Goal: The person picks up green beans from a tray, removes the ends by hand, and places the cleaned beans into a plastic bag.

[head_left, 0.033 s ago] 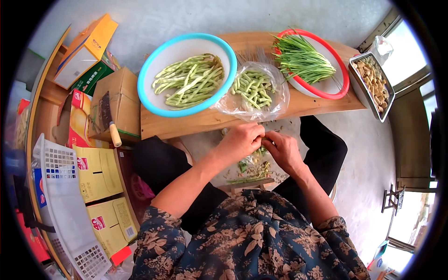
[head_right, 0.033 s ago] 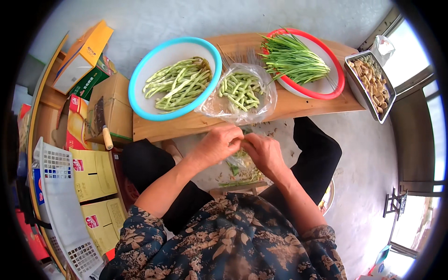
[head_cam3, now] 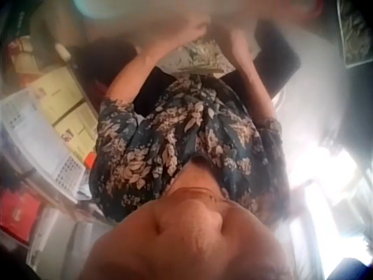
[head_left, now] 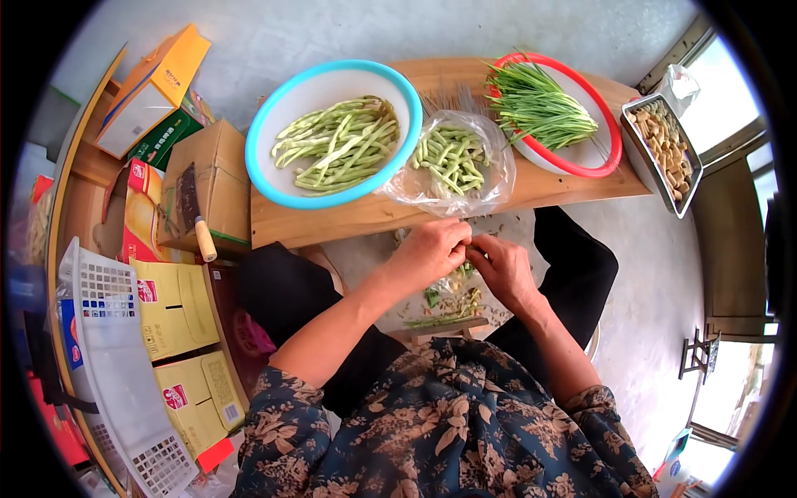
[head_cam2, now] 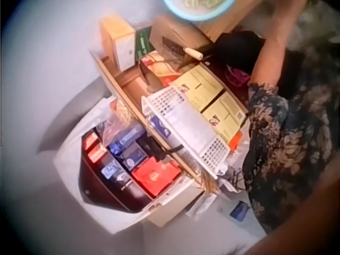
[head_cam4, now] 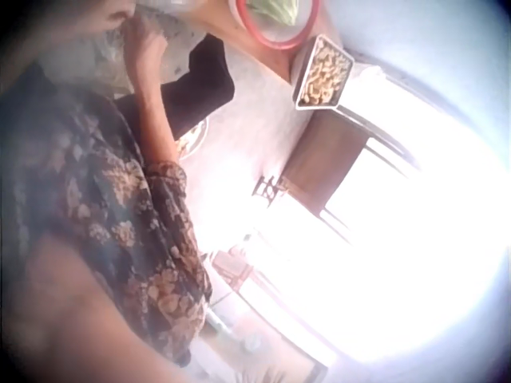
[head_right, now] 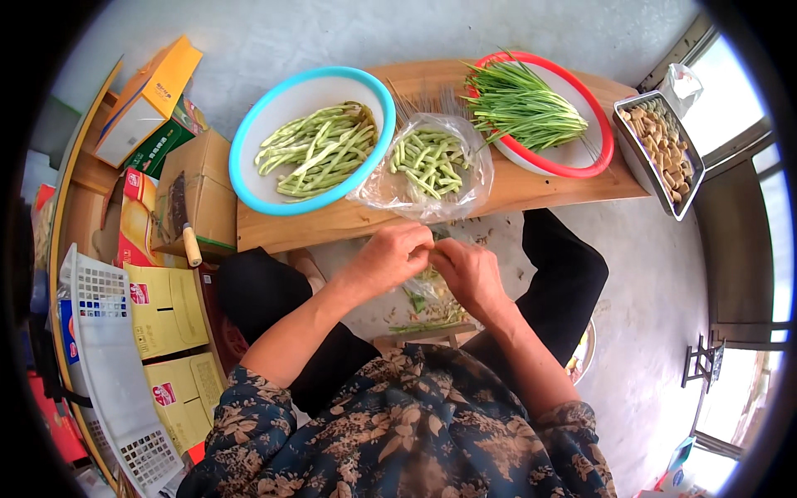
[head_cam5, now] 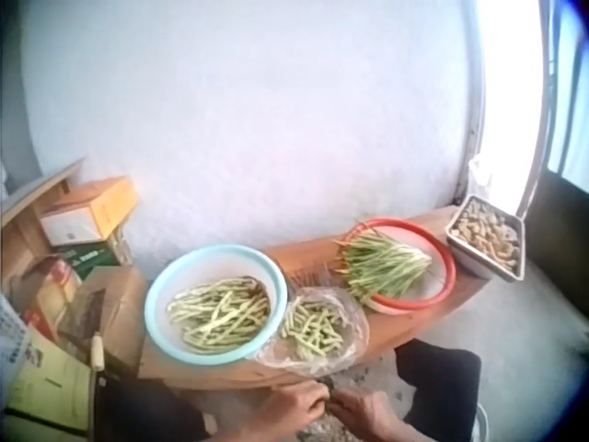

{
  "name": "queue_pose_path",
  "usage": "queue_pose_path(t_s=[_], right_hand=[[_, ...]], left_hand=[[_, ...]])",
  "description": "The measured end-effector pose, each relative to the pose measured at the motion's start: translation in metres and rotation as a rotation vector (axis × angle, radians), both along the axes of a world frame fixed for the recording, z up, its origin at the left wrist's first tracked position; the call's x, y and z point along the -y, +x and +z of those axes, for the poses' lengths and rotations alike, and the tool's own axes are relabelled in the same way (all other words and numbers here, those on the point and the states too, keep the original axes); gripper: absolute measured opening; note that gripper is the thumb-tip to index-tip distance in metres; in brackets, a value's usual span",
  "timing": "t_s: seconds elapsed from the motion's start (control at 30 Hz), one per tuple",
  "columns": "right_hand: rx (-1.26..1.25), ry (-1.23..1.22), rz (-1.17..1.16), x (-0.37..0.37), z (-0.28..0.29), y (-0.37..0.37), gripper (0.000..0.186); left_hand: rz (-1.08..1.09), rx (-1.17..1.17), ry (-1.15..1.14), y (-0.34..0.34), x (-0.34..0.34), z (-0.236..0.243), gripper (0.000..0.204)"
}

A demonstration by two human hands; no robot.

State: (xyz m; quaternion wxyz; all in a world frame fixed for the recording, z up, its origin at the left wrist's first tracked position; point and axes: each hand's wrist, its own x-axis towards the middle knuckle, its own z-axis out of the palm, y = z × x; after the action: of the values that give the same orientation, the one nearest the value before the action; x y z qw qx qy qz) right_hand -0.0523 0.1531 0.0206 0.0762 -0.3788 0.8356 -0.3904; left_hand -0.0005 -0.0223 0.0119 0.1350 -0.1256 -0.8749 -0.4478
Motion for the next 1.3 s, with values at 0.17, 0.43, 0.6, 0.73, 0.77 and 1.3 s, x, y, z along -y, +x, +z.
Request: queue_pose_path(t_s=[0.17, 0.43, 0.6, 0.73, 0.77, 1.3], right_hand=[[-0.198, -0.082, -0.058, 0.006, -0.005, 0.005, 0.011], [-0.208, -0.216, -0.163, 0.014, -0.003, 0.012, 0.011], [0.414, -0.469, -0.372, 0.012, 0.002, 0.01, 0.013], [0.644, -0.808, -0.35, -0.004, 0.01, -0.016, 0.025], [0.693, -0.909, -0.372, -0.013, 0.01, -0.025, 0.026], [1.015, -1.426, -0.468, -0.076, -0.013, -0.072, 0.026]], left_hand=[[0.117, 0.239, 0.258, -0.004, -0.005, 0.003, 0.007], [0.007, 0.618, 1.181, -0.009, 0.003, -0.015, 0.005], [0.043, 0.659, 1.205, -0.01, 0.002, -0.021, 0.005], [0.129, 0.647, 1.138, -0.01, 0.017, -0.028, 0.003], [0.204, 0.625, 1.167, -0.012, 0.024, -0.031, 0.002], [-0.129, 0.707, 0.935, -0.009, 0.01, -0.021, 0.032]])
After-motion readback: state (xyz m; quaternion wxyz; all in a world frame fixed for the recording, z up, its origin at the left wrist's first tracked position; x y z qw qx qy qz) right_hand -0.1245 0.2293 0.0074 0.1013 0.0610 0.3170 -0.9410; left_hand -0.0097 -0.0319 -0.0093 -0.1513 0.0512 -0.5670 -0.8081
